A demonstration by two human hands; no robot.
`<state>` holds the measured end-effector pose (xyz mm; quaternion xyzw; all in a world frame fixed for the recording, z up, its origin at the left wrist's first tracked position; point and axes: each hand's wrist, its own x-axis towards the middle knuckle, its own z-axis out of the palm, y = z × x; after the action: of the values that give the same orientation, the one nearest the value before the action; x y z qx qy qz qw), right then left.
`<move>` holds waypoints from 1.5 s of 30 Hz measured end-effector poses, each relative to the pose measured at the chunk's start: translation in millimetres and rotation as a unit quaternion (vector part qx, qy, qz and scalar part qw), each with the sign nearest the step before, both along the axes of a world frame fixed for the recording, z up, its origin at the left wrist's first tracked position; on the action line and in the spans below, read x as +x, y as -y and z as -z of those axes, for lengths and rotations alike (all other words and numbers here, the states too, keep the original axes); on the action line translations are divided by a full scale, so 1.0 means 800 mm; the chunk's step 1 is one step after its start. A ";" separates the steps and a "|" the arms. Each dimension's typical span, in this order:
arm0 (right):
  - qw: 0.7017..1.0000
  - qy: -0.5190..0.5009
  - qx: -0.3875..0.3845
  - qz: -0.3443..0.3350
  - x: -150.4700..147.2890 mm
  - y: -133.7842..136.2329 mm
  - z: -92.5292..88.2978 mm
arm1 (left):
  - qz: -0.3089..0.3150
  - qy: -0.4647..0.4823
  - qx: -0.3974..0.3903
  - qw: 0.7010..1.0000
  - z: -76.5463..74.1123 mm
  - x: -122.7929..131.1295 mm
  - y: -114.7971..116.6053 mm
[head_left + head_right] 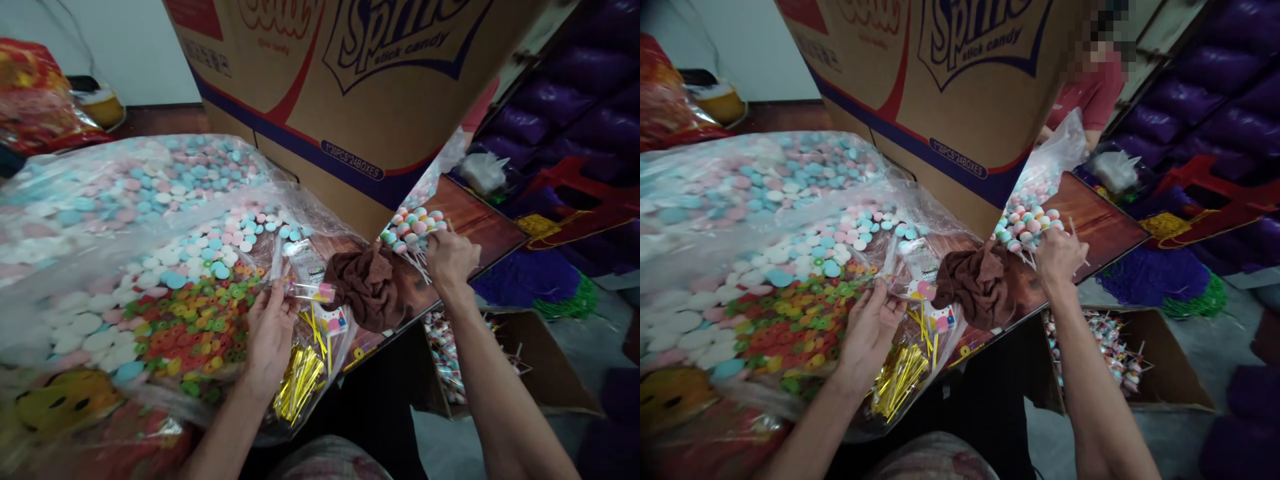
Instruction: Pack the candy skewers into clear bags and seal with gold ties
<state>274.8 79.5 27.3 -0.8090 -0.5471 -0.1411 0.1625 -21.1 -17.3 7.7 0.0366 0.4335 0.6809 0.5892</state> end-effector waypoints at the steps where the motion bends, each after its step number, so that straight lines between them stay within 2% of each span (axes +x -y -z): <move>1: 1.000 -0.014 0.012 -0.001 0.003 0.003 0.001 | -0.001 0.002 -0.002 1.000 0.001 0.000 0.000; 5: 0.993 -0.077 0.086 -0.012 0.003 0.046 0.001 | -0.011 0.016 -0.008 1.000 0.004 -0.002 -0.002; 6: 0.980 -0.125 0.153 -0.019 -0.002 0.063 0.001 | -0.016 0.019 -0.011 1.000 0.004 -0.002 -0.003; 8: 0.936 -0.252 0.239 -0.049 -0.017 0.102 0.003 | -0.021 0.021 -0.014 0.999 0.006 -0.002 -0.005; 11: 0.901 -0.378 0.186 -0.107 -0.052 0.156 0.009 | -0.017 0.018 -0.006 1.000 0.009 0.000 -0.007; 15: 0.872 -0.429 0.139 -0.191 -0.090 0.195 0.014 | -0.019 0.010 -0.007 1.000 0.011 0.004 -0.007; 20: 0.880 -0.370 0.114 -0.276 -0.099 0.201 0.014 | -0.020 0.011 -0.004 1.000 0.008 0.007 -0.005; 28: 0.894 -0.287 0.117 -0.323 -0.088 0.206 0.013 | -0.016 -0.007 0.005 1.000 0.010 0.005 -0.002; 34: 0.886 -0.259 0.068 -0.378 -0.078 0.200 0.002 | -0.016 -0.095 0.046 0.994 0.012 -0.001 -0.005; 39: 0.876 -0.327 0.060 -0.349 -0.087 0.199 0.004 | 0.005 -0.163 0.068 0.984 0.010 0.001 -0.004; 45: 0.870 -0.389 0.031 -0.302 -0.113 0.201 0.016 | 0.017 -0.198 0.097 0.975 0.015 0.014 0.002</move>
<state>184.2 -81.0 14.6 -0.5881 -0.6526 0.2238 0.4221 -9.7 -19.2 -4.6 0.2347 0.4727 0.6887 0.4971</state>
